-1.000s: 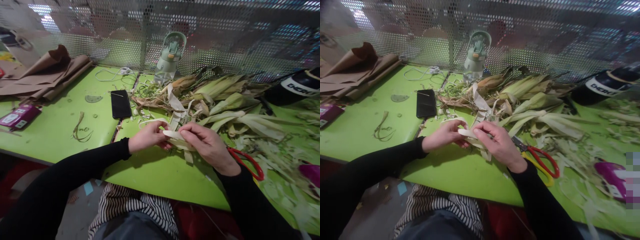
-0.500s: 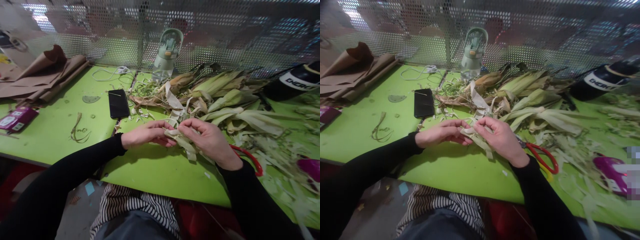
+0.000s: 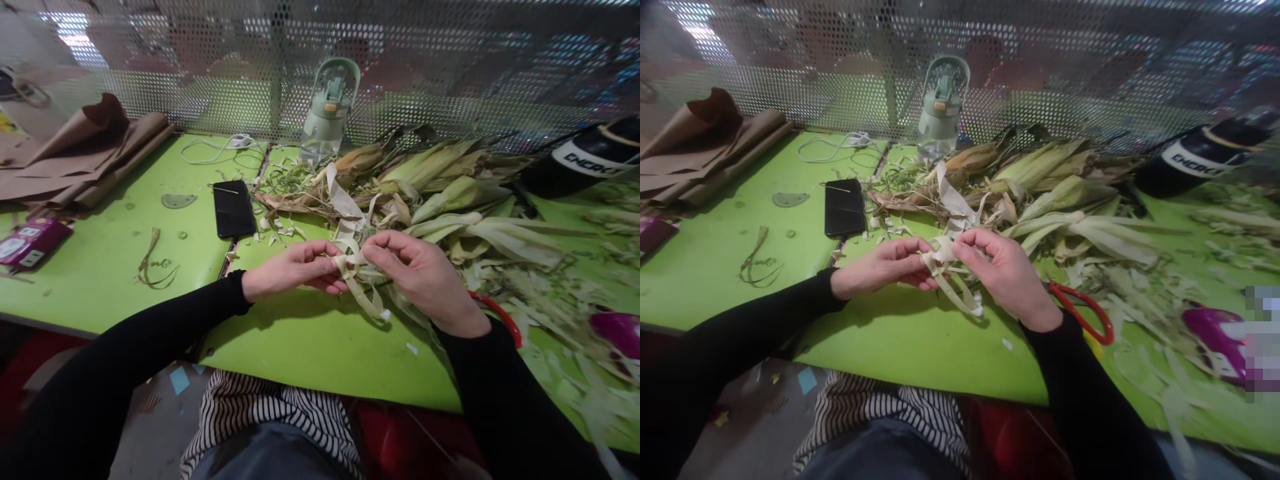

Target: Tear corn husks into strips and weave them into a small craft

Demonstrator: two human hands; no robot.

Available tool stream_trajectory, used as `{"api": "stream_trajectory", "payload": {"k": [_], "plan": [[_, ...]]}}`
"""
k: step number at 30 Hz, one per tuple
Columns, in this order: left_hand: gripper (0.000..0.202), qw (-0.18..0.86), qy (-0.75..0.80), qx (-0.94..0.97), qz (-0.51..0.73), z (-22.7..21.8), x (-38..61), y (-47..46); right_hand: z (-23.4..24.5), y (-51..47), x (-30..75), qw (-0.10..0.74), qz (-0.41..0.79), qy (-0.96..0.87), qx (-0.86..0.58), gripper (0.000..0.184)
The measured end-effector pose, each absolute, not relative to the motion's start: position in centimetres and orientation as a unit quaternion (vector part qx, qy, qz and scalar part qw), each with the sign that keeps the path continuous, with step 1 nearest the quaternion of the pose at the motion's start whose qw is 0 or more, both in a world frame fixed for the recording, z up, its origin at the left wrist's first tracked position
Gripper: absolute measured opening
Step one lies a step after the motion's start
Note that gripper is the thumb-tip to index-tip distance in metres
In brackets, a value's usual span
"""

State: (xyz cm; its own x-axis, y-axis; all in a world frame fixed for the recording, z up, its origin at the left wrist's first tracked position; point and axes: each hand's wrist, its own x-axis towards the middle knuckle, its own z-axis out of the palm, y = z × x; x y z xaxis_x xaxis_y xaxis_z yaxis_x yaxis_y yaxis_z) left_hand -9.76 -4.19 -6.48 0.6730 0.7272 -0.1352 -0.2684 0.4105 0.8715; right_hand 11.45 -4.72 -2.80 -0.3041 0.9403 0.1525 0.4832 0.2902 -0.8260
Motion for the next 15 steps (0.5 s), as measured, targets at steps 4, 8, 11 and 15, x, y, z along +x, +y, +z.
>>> {"api": "stream_trajectory", "payload": {"k": [4, 8, 11, 15], "plan": [[0.029, 0.803, 0.267, 0.430, 0.315, -6.30, -9.77, -4.23, -2.89, -4.63, 11.61, 0.331, 0.343, -0.736, -0.480, 0.025], [0.030, 0.814, 0.255, 0.412, 0.321, -6.27, -9.82, -4.28, -2.97, -4.61, 11.70, 0.328, 0.346, -0.740, -0.475, 0.025], [0.027, 0.821, 0.245, 0.402, 0.323, -6.35, -9.81, -4.29, -3.04, -4.65, 11.69, 0.345, 0.332, -0.735, -0.480, 0.023], [0.021, 0.824, 0.255, 0.392, 0.320, -6.59, -9.78, -4.11, -3.07, -4.73, 11.63, 0.353, 0.314, -0.737, -0.484, 0.023]]}}
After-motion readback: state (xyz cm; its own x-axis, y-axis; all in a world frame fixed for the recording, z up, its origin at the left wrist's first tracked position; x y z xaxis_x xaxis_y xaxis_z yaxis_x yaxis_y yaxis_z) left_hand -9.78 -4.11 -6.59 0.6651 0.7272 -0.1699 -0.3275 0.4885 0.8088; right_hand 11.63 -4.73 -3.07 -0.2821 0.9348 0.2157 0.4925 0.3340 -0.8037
